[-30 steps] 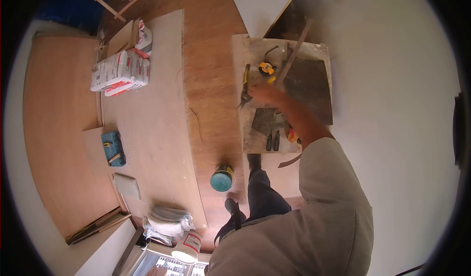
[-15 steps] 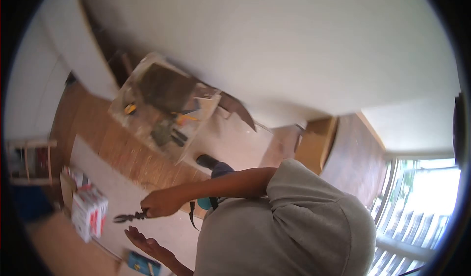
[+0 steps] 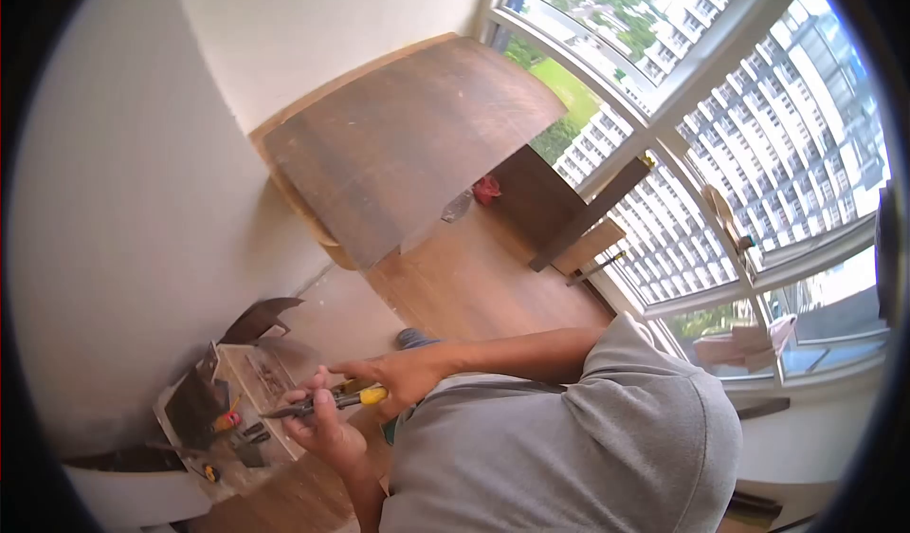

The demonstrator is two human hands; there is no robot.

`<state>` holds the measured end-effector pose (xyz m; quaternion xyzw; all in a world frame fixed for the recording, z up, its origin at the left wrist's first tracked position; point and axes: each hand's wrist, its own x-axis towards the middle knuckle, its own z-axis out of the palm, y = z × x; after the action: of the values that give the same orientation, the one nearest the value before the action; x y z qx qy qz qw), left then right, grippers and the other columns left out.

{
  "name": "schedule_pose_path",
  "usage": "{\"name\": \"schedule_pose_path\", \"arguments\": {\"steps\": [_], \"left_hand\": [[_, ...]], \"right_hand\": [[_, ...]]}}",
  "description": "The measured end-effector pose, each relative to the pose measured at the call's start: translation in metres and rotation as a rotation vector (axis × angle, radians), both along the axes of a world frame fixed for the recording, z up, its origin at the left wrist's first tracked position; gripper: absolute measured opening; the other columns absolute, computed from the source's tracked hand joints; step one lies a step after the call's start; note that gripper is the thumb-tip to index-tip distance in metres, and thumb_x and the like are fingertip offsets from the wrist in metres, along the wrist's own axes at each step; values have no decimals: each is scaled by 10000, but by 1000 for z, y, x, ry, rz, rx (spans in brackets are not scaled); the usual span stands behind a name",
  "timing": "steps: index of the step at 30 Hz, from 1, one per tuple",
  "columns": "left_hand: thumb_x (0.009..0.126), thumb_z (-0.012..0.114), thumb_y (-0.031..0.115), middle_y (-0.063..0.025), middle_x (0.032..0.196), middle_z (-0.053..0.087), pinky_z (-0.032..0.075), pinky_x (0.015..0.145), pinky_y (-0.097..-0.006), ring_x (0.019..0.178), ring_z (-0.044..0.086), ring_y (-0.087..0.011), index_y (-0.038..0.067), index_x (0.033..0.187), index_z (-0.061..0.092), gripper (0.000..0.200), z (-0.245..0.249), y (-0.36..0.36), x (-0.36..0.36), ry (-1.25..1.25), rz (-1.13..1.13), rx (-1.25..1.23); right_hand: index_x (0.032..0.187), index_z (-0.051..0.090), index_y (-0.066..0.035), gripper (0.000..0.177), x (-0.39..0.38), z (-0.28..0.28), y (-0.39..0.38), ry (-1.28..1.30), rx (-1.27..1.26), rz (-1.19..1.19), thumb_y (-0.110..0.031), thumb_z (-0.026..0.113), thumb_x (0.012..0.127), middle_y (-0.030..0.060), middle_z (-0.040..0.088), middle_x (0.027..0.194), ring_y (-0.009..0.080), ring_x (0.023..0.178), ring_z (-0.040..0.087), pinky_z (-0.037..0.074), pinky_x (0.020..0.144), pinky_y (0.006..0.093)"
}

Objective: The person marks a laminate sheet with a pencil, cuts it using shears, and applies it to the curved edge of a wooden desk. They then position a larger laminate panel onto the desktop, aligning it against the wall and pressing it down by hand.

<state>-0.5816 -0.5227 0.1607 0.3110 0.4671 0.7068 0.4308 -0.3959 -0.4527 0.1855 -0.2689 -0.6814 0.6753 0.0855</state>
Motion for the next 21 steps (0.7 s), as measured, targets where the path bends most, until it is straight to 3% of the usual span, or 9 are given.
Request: {"name": "schedule_pose_path", "arguments": {"steps": [3, 7, 10, 12, 13, 15, 16, 18, 21], "left_hand": [[907, 716, -1, -171, 1103, 645, 515, 1106, -505, 1142, 662, -322, 24, 1133, 475, 331, 22, 27, 59, -123, -151, -48], [888, 747, -24, -126, 1017, 658, 496, 1114, -479, 1121, 675, -304, 28, 1116, 477, 358, 39, 67, 144, -90, -409, -128], [883, 812, 32, -149, 1142, 629, 470, 1132, -455, 1218, 630, -314, 24, 1188, 485, 447, 36, 106, 218, -63, -661, -86], [911, 830, 182, -193, 1361, 572, 432, 1161, -464, 1315, 569, -290, 32, 1454, 431, 690, 36, 133, 280, 48, -869, -58], [911, 830, 182, -193, 1361, 572, 432, 1161, -464, 1315, 569, -290, 32, 1454, 431, 690, 34, 148, 307, 60, -873, -66], [893, 847, 317, -227, 1527, 443, 358, 1207, -485, 1438, 444, -325, 15, 1581, 326, 915, 24, 179, 359, 383, -947, -110], [893, 847, 317, -227, 1527, 443, 358, 1207, -485, 1438, 444, -325, 15, 1581, 326, 915, 20, 193, 374, 406, -959, -133], [926, 786, 388, -278, 1545, 395, 333, 1208, -499, 1469, 381, -415, 10, 1605, 287, 923, 11, 218, 404, 1004, -1057, 33], [941, 753, 361, -273, 1529, 413, 351, 1184, -504, 1448, 392, -430, 1, 1566, 358, 822, -8, 242, 446, 1208, -1065, 74]], "right_hand": [[1530, 362, 64, 902, 59, 9, -7, 10, 67, -85, -201, 759, 765, 267, 497, 1481, 358, 1417, 459, 372, 1167, 402], [1551, 326, 69, 826, 144, -5, -10, 121, 163, -300, -158, 683, 842, 277, 492, 1476, 377, 1421, 450, 351, 1186, 416], [1570, 323, 18, 797, 219, 11, -6, 76, 102, -470, -132, 662, 864, 257, 488, 1490, 359, 1428, 448, 352, 1185, 421], [1577, 325, -5, 799, 273, 7, -1, 11, 42, -545, -131, 664, 864, 248, 486, 1497, 345, 1429, 451, 358, 1179, 424], [1562, 349, -21, 774, 300, -2, 2, 26, 19, -701, -124, 660, 861, 215, 517, 1443, 320, 1372, 486, 383, 1149, 419], [1526, 393, -41, 727, 363, -15, 14, 18, -96, -931, -114, 655, 853, 143, 561, 1317, 262, 1245, 537, 429, 1078, 396], [1505, 413, -45, 704, 390, -22, 19, 1, -206, -1010, -111, 654, 847, 104, 574, 1246, 229, 1174, 552, 450, 1037, 378], [1544, 375, -58, 746, 436, -63, 28, 92, -176, -1139, -99, 655, 853, 100, 567, 1249, 204, 1154, 556, 466, 1015, 367], [1585, 331, -71, 800, 487, -104, 55, 254, -146, -1353, -82, 653, 852, 100, 562, 1259, 198, 1151, 566, 481, 1002, 368]]}}
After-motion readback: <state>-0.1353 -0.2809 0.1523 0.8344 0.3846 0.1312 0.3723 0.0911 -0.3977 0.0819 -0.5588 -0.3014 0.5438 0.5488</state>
